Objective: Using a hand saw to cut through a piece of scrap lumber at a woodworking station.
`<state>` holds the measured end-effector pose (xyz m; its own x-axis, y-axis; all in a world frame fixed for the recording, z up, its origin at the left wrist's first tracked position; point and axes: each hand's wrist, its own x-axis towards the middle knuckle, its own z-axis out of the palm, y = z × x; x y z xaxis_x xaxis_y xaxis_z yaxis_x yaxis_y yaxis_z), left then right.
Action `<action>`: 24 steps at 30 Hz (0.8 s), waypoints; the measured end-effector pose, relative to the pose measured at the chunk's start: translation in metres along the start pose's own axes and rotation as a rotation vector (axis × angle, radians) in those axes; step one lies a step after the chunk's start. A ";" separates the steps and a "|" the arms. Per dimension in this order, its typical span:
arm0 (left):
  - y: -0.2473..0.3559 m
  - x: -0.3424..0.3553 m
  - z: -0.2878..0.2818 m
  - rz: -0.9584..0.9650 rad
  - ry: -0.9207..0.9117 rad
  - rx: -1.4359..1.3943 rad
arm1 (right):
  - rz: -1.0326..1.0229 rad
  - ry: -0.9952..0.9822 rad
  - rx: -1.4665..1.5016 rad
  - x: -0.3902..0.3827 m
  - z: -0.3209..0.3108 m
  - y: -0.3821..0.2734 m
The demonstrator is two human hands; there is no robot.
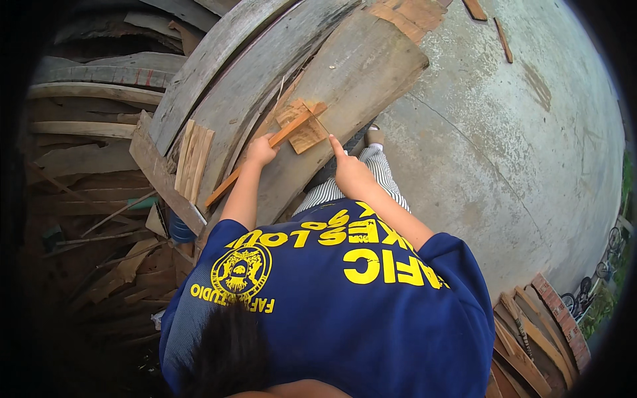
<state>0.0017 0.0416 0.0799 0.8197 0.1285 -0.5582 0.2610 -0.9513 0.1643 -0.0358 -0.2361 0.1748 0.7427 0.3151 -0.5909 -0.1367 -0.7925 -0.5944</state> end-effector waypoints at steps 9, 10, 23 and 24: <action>-0.002 0.000 -0.001 -0.006 -0.030 0.002 | -0.011 0.022 -0.169 0.023 -0.003 -0.029; -0.003 0.000 0.002 0.002 -0.031 0.002 | -0.013 0.019 -0.174 0.019 -0.007 -0.030; 0.000 -0.001 -0.008 0.001 -0.062 -0.005 | 0.131 -0.102 -0.264 0.055 -0.012 -0.060; -0.001 -0.001 -0.007 -0.002 -0.059 -0.011 | 0.138 -0.119 -0.261 0.056 -0.013 -0.061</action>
<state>0.0040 0.0448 0.0855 0.7879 0.1131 -0.6054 0.2680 -0.9480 0.1718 0.0229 -0.1769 0.1846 0.6446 0.2421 -0.7251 -0.0467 -0.9343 -0.3535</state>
